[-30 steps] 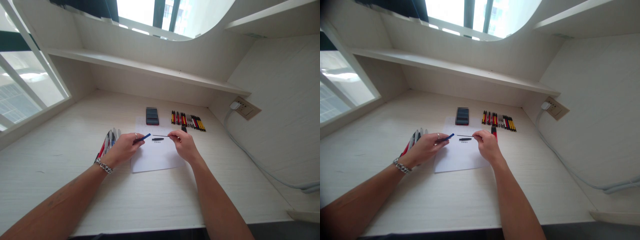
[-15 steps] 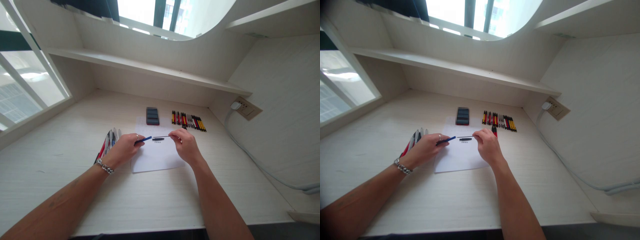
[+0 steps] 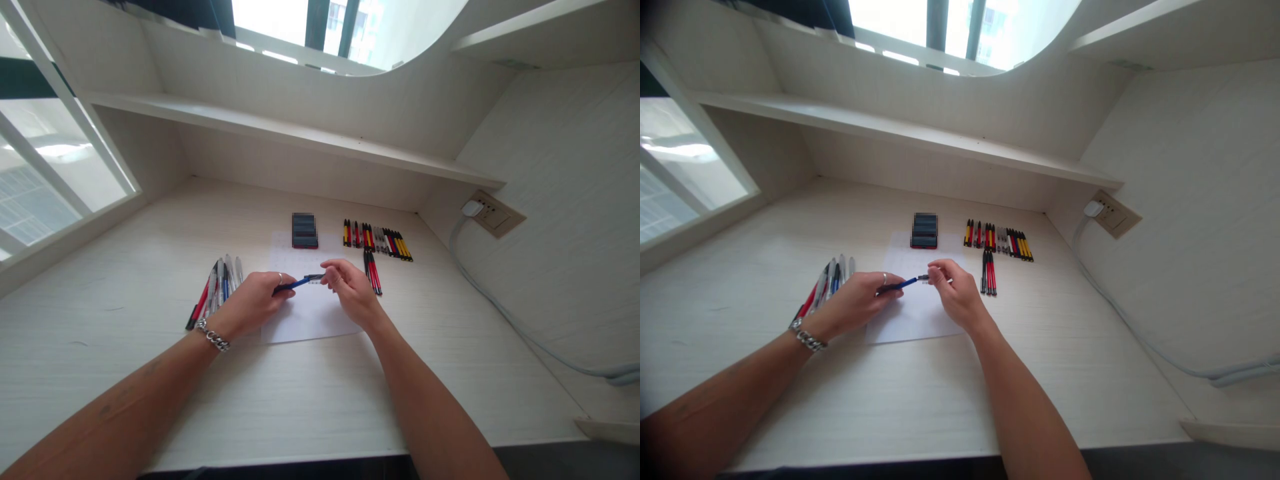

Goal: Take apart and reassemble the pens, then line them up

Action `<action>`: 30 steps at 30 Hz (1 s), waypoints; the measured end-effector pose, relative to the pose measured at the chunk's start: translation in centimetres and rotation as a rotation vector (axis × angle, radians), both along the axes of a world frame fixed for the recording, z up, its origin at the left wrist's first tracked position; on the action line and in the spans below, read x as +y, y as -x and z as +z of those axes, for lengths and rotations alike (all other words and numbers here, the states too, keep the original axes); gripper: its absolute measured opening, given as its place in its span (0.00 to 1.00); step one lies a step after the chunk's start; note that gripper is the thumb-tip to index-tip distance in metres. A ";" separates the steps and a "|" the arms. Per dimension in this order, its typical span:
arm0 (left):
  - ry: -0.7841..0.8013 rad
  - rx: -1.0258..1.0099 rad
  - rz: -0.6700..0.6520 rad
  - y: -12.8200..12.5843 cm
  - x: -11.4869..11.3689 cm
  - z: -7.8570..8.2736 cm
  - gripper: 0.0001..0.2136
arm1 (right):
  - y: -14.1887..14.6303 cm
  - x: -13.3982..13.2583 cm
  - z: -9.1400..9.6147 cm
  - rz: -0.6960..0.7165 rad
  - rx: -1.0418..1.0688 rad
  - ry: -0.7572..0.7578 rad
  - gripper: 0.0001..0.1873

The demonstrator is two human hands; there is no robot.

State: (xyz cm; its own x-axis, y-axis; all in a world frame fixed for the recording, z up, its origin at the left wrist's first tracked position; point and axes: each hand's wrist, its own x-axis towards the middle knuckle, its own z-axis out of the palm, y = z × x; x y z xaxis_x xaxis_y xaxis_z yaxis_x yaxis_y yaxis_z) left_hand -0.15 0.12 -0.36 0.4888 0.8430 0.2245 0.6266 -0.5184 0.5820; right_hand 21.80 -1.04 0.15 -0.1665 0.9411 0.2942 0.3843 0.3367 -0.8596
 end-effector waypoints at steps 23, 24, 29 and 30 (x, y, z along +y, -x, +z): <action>0.011 0.044 0.074 0.7 0.5 -0.1 0.10 | -1.9 1.1 -0.3 -0.183 -0.182 -0.103 0.08; 0.008 0.049 0.073 0.7 0.5 -0.1 0.10 | -2.1 0.9 0.0 -0.186 -0.161 -0.127 0.08; 0.006 0.051 0.061 0.7 0.4 -0.2 0.10 | -1.9 0.3 0.8 -0.155 -0.188 -0.217 0.08; 0.005 0.052 0.060 0.6 0.4 -0.2 0.10 | -1.8 0.2 0.9 -0.149 -0.194 -0.226 0.08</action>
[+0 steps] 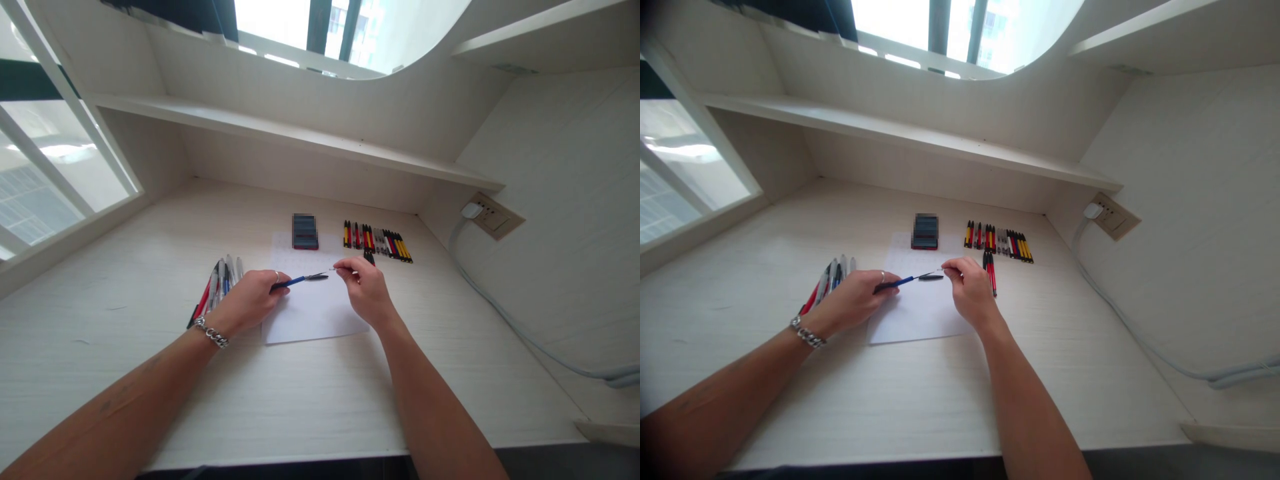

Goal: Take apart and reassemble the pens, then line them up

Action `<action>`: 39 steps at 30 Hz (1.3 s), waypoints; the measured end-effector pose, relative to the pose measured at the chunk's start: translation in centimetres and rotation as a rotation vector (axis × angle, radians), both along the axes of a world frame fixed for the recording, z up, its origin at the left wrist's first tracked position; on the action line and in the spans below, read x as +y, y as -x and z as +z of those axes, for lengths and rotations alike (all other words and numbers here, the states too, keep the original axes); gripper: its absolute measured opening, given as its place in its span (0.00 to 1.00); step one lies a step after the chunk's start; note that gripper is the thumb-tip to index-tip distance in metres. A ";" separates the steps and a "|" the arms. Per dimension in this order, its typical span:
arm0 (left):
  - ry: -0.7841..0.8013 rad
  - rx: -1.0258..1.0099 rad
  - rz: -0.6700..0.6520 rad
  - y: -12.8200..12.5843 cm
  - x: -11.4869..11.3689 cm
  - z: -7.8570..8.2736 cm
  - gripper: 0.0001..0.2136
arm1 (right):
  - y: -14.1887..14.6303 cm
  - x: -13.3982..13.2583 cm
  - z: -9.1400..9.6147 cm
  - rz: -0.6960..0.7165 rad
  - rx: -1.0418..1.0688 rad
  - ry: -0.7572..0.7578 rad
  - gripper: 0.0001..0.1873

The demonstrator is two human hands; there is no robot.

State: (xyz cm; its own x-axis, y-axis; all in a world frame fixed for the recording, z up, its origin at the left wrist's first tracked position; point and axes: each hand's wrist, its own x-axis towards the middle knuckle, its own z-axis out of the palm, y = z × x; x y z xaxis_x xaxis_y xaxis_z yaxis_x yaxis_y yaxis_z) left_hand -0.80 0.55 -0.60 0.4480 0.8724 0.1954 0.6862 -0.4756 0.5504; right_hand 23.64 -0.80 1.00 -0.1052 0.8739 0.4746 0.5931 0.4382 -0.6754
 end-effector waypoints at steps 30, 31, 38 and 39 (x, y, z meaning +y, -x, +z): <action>0.010 0.005 -0.008 0.0 0.0 0.2 0.11 | 1.9 1.8 -3.5 -0.027 -0.227 0.077 0.11; 0.009 0.007 -0.009 0.0 0.0 0.2 0.11 | 2.0 2.0 -3.7 -0.053 -0.292 0.079 0.11; 0.016 0.033 -0.005 0.2 0.1 0.1 0.12 | 2.4 2.4 -3.8 -0.102 -0.388 0.116 0.08; 0.017 0.036 -0.003 0.2 0.1 0.1 0.12 | 2.1 2.3 -3.6 -0.095 -0.350 0.111 0.08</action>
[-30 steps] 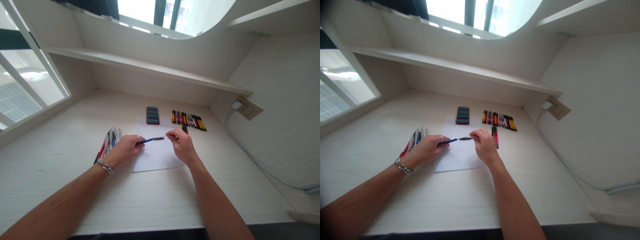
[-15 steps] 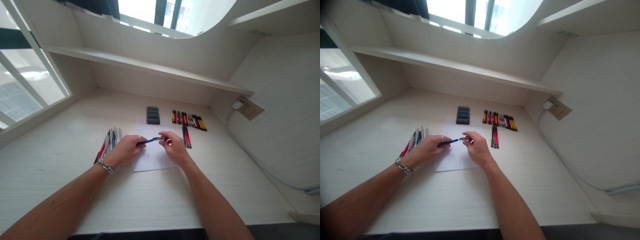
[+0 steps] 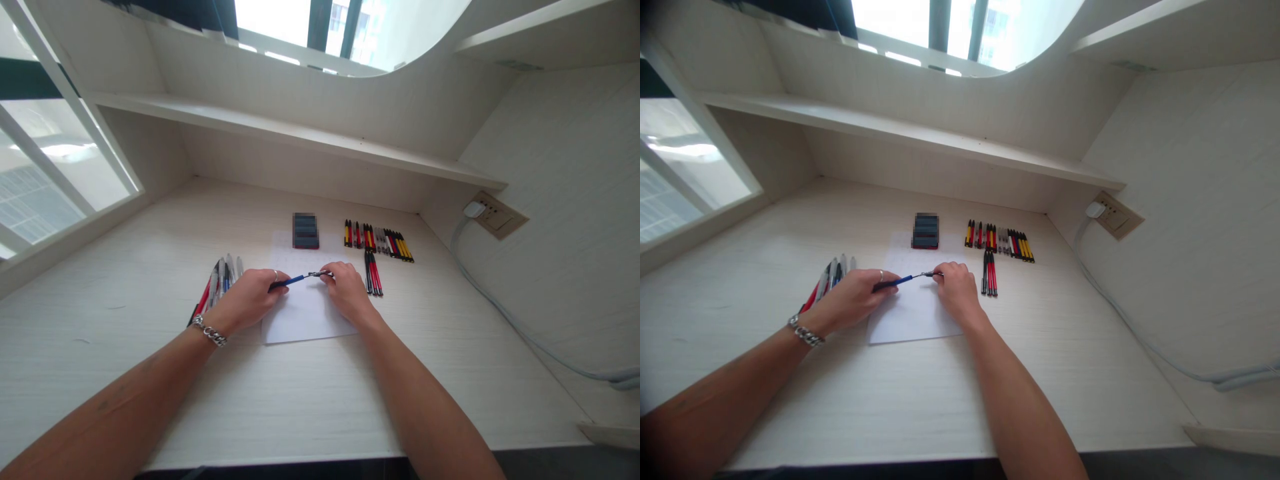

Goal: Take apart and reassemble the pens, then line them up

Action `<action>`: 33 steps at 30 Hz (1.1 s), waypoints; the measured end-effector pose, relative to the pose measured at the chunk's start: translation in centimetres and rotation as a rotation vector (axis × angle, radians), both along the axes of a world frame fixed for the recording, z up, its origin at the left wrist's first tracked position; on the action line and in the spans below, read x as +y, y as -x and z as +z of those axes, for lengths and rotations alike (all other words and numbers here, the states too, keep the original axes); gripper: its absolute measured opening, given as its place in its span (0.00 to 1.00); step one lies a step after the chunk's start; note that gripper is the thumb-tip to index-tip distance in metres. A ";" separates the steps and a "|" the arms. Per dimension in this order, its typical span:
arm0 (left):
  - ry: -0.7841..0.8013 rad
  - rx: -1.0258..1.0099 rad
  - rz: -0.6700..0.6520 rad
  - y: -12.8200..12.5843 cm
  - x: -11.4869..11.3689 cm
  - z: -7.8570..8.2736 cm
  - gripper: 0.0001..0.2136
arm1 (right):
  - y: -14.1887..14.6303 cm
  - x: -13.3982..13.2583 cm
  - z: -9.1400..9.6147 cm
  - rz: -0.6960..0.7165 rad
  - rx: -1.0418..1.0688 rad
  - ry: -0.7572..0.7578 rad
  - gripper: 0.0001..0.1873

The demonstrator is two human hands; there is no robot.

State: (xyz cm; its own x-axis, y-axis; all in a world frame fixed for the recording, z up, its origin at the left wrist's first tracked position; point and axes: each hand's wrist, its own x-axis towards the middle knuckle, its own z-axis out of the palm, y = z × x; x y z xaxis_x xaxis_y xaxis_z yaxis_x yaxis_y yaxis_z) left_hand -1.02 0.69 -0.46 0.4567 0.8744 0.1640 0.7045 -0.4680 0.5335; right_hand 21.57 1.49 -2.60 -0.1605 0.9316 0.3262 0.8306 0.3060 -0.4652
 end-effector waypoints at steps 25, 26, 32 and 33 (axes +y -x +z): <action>-0.025 0.031 0.026 0.2 0.1 0.0 0.12 | -2.8 -2.0 3.2 0.105 0.183 -0.187 0.09; -0.027 0.032 0.025 0.2 0.1 -0.1 0.12 | -2.7 -2.0 3.2 0.105 0.173 -0.191 0.10; -0.031 0.039 0.013 0.2 0.1 -0.1 0.12 | -2.6 -2.1 3.2 0.111 0.146 -0.185 0.10; -0.031 0.039 0.010 0.2 0.0 -0.1 0.12 | -2.5 -2.2 3.2 0.113 0.145 -0.183 0.10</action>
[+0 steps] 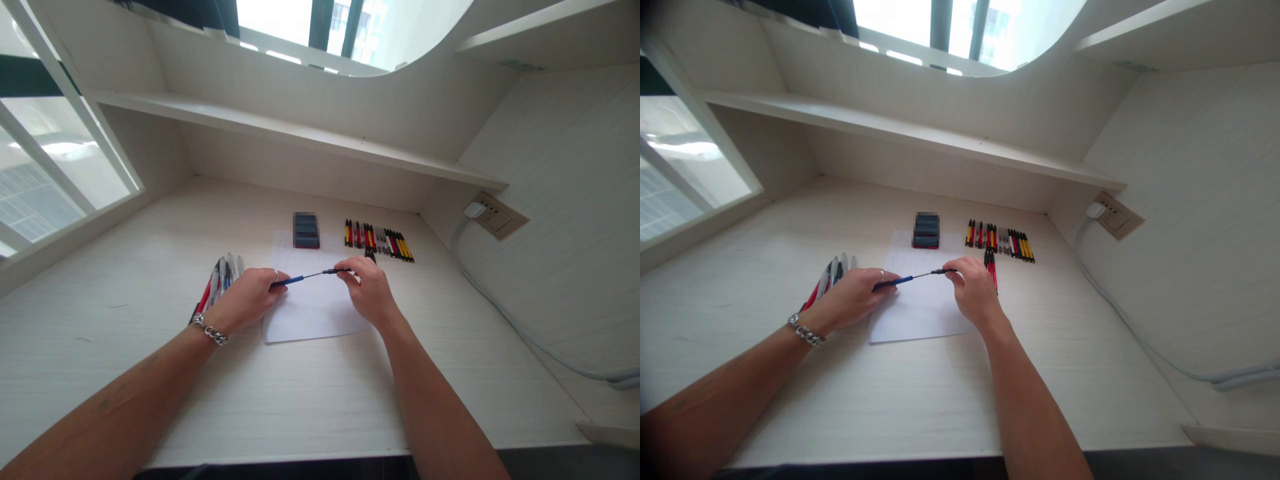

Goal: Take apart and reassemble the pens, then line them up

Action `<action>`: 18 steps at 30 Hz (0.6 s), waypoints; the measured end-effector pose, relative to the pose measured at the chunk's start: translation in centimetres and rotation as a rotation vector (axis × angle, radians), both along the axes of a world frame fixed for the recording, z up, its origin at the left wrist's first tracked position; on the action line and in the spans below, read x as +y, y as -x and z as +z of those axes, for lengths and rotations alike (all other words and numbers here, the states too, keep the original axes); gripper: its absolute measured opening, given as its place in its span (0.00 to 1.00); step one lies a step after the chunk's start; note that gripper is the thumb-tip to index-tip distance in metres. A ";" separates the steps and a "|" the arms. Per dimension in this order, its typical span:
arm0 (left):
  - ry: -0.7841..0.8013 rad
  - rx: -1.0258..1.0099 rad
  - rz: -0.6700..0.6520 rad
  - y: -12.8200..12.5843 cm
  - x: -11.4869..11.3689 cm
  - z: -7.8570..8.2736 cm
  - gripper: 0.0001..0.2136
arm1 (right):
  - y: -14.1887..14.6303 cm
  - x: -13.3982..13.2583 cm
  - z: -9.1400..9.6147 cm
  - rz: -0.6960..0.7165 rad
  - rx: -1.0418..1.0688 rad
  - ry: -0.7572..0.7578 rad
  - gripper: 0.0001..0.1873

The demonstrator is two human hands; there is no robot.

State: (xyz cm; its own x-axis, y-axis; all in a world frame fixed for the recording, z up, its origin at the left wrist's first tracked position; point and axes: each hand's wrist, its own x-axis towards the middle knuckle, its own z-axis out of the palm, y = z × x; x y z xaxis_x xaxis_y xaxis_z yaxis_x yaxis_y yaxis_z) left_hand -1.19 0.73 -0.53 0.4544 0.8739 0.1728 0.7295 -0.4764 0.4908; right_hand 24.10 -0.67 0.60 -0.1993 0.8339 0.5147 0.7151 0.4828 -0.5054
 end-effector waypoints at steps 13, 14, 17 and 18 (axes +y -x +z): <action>0.033 -0.043 -0.111 -0.2 -0.1 0.1 0.14 | 1.9 -0.6 -0.1 0.087 -0.010 0.064 0.09; 0.037 -0.046 -0.115 -0.2 -0.1 0.1 0.15 | 2.0 -0.6 -0.1 0.089 -0.006 0.063 0.09; 0.051 -0.044 -0.131 -0.3 -0.2 0.1 0.15 | 2.0 -0.7 0.0 0.108 0.002 0.055 0.09; 0.056 -0.042 -0.136 -0.3 -0.2 0.1 0.15 | 2.0 -0.7 0.0 0.117 0.006 0.052 0.09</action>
